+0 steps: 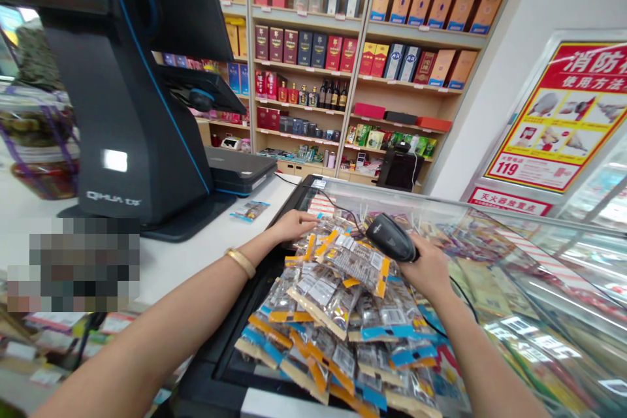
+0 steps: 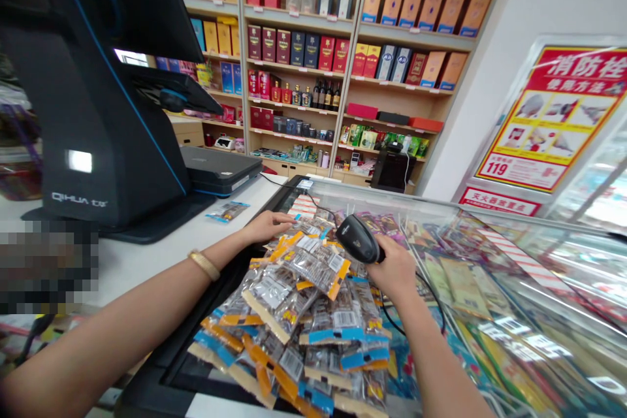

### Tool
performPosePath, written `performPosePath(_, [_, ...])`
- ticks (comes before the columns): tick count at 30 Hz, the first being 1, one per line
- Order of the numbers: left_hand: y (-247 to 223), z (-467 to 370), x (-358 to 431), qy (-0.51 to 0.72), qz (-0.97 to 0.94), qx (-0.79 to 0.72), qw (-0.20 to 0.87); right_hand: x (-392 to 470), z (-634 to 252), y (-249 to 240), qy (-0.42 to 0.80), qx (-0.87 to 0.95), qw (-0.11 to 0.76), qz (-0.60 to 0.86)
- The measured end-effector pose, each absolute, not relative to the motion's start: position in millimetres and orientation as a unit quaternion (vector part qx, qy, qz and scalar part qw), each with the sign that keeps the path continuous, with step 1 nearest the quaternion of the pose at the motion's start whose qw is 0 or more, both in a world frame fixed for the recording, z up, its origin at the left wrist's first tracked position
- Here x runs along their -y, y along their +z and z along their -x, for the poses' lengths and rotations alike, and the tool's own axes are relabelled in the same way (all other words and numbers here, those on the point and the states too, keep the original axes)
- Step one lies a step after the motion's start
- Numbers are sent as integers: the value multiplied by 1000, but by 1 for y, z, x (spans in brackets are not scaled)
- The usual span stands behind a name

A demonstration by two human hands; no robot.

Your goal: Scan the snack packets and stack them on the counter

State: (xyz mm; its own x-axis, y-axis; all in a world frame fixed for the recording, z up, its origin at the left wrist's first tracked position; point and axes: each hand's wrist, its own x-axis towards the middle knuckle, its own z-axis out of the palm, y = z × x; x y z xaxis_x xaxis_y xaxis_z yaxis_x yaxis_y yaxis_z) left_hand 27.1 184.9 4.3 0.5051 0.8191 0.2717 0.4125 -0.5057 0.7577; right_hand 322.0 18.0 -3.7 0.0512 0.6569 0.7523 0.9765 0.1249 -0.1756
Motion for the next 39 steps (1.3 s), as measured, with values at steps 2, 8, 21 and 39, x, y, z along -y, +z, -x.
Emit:
performPosePath(2, [2, -28, -186, 361, -775, -392, 341, -18, -322, -4, -216, 653, 366, 627])
performPosePath(8, [2, -31, -180, 444, -672, -429, 409, -18, -320, -4, -199, 657, 359, 632])
performPosePath(21, [15, -30, -174, 531, -585, -306, 532, -18, -318, -1, -203, 677, 355, 612])
performPosePath(39, [17, -35, -166, 501, -503, -259, 655, -11, -305, 10, -226, 687, 393, 568])
